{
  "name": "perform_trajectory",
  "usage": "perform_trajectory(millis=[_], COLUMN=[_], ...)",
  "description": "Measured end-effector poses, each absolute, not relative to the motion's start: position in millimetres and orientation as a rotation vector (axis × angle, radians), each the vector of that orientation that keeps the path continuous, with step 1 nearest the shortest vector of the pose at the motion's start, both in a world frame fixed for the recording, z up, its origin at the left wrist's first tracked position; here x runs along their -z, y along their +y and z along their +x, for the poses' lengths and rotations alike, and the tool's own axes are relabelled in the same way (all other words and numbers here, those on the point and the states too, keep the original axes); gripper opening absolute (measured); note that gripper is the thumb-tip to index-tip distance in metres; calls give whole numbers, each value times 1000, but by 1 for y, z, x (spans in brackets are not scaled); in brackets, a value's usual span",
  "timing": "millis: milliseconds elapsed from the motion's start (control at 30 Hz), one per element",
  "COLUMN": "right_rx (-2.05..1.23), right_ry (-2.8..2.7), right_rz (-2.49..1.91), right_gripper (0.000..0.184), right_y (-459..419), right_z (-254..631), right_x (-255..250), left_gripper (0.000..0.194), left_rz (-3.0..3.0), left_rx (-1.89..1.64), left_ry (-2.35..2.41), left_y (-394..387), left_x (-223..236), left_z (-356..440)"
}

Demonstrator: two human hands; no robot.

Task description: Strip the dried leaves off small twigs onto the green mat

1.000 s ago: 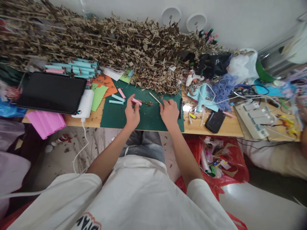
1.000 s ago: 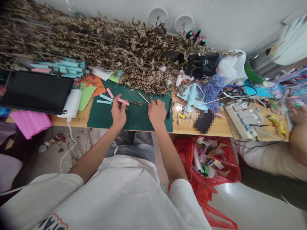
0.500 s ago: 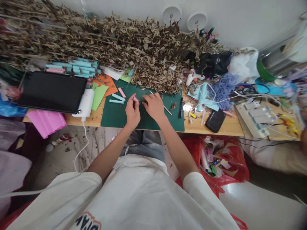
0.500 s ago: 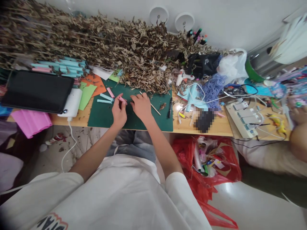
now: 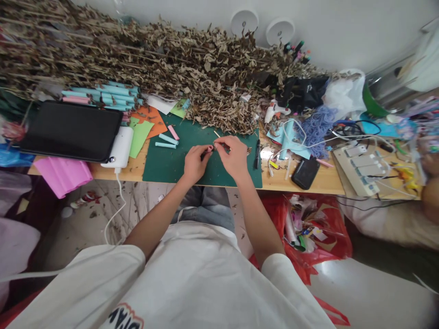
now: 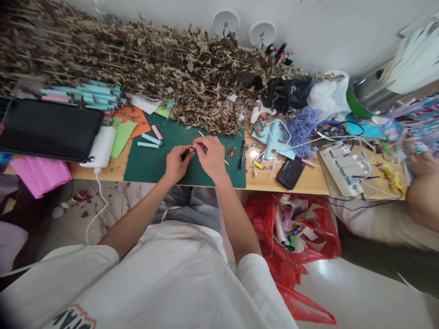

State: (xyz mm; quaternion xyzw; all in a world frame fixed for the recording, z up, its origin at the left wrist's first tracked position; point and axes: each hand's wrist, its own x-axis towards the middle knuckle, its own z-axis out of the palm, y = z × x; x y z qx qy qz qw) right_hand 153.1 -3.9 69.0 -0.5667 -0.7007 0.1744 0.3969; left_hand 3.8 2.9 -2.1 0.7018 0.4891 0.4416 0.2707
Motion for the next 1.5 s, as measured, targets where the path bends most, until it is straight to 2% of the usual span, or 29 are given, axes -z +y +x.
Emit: perform_trajectory(millis=[300,533,767,933,1033,1167,1367,1500], right_rx=[-498,-412,-472,-409,-496,-616,-356,-405], right_ry=[-1775,-1781,-1617,-1667,-1621,-1566,-1798,-1610], right_rz=[-1445,-1277,-1461,-1539,-1493,-1409,-1316,-1393], right_gripper=[8,12,39,20,12,13,17,17], right_y=[-2,-13,-11,-6,-4,-5,-16,-19], right_z=[144,144,135,128,127,132,142,142], right_x=[-46,-37,-33,-37,-33,-28,-29,-27], left_gripper=[19,21,20,19,18,15,17,12], left_rz=[1958,1992,1970,1987,2005,1991,1978,1947], left_rx=[-1193,-1161,-1191,-1155,-1150,-1148,-1160,-1185], left_ry=[1318,1303,1286,1324,1325,1350,1307,1316], left_y=[3,1,3,3,2,2,3,3], left_x=[4,2,5,6,4,3,2,2], left_z=[4,2,2,1,2,2,2,3])
